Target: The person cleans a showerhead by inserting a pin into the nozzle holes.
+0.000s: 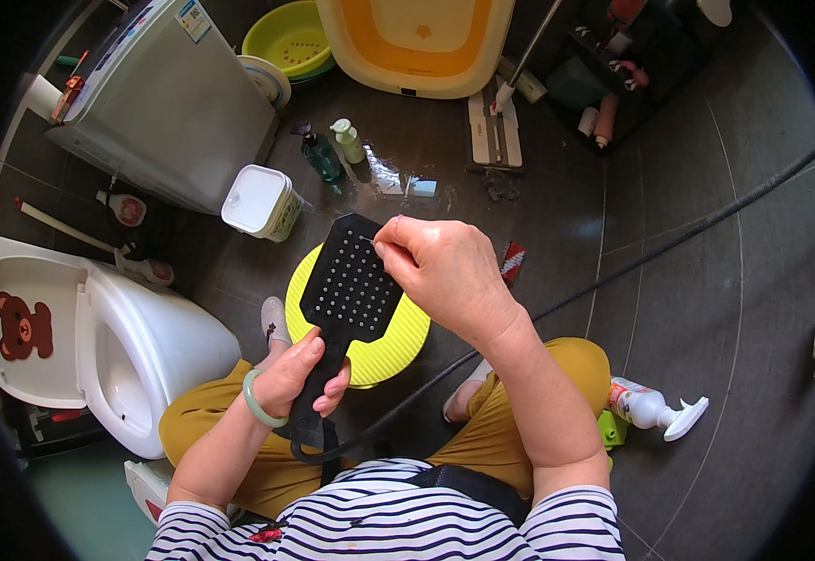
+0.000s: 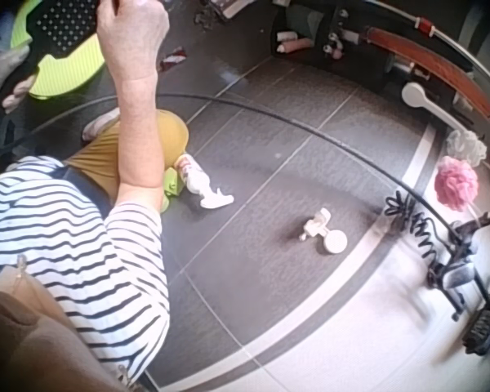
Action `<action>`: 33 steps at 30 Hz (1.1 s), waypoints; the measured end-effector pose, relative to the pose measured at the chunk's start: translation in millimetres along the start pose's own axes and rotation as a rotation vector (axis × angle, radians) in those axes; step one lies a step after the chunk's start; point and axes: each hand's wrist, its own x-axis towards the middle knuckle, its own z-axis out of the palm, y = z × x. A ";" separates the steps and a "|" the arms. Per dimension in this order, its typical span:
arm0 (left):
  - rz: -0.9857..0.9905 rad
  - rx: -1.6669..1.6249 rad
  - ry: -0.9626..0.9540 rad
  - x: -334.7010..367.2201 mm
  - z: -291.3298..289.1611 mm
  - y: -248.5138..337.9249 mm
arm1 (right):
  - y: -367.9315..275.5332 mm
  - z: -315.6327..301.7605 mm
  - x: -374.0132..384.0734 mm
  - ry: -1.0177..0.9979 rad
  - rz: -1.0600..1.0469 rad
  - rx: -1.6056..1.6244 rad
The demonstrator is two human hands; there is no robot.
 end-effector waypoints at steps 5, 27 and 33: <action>-0.011 0.008 -0.002 0.1 -2.0 -1.5 | -1.7 -0.8 -0.3 -0.001 -0.004 -0.029; 0.002 -0.091 -0.075 1.8 -5.8 -2.2 | -1.1 -1.1 -0.2 0.003 -0.001 0.002; 0.001 -0.089 -0.075 1.4 -4.4 -1.7 | -2.7 -2.5 -0.4 -0.010 0.014 -0.005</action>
